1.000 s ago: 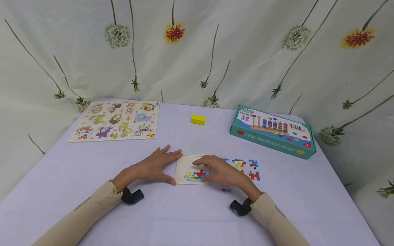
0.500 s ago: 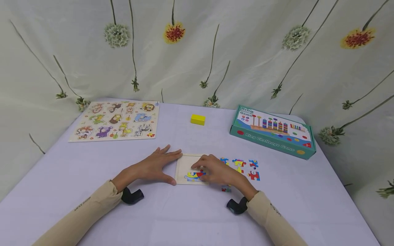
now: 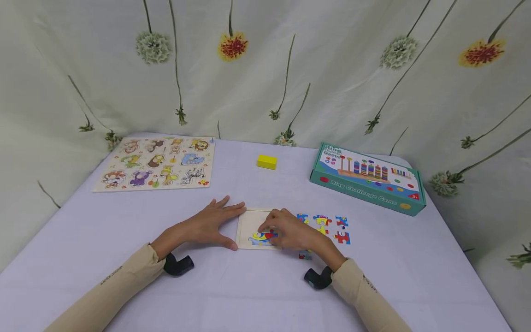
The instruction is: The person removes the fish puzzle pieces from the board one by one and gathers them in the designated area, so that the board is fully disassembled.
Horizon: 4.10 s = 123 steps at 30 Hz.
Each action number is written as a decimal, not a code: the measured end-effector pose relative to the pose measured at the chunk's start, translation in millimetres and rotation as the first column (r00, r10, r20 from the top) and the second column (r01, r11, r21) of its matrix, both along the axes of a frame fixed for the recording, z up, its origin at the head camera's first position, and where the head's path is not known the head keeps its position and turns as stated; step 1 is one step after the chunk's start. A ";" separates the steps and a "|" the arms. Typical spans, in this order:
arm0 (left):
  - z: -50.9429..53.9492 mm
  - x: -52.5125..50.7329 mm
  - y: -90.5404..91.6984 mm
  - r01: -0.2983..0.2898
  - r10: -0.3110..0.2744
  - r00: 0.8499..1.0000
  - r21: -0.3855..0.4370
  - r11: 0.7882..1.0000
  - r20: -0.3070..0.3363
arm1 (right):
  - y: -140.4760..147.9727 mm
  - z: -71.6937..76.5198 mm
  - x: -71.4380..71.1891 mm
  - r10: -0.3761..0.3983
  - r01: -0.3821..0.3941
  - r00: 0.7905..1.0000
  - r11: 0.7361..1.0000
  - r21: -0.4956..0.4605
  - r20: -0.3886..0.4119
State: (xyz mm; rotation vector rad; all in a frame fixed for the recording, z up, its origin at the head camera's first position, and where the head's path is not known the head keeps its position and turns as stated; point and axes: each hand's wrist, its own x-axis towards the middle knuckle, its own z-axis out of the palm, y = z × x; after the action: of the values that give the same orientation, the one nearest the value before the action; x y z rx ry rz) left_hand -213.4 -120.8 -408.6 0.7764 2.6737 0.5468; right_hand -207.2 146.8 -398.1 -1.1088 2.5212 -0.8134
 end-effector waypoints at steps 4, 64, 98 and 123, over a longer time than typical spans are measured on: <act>0.0 0.1 -0.2 0.000 0.000 1.000 0.003 1.000 0.001 | 0.1 0.1 -0.1 -0.002 0.002 1.000 1.000 0.001 -0.011; 0.2 0.4 0.5 0.005 -0.005 1.000 -0.014 1.000 -0.004 | 0.0 -2.7 1.1 -0.036 0.037 0.999 0.999 -0.014 0.012; 2.9 2.7 0.3 0.004 -0.004 1.000 -0.005 1.000 -0.009 | -5.7 -4.5 2.6 -0.067 0.073 0.995 0.994 -0.080 0.068; -0.8 0.4 -1.3 0.018 -0.018 1.000 0.003 1.000 -0.016 | -6.9 -3.3 3.0 -0.065 0.071 0.996 0.993 -0.097 0.065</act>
State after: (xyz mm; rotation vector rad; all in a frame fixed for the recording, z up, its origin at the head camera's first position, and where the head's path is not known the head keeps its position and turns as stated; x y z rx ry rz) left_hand -213.0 -122.1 -409.3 0.8082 2.6780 0.5432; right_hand -204.2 139.9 -401.4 -1.0160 2.5032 -0.9850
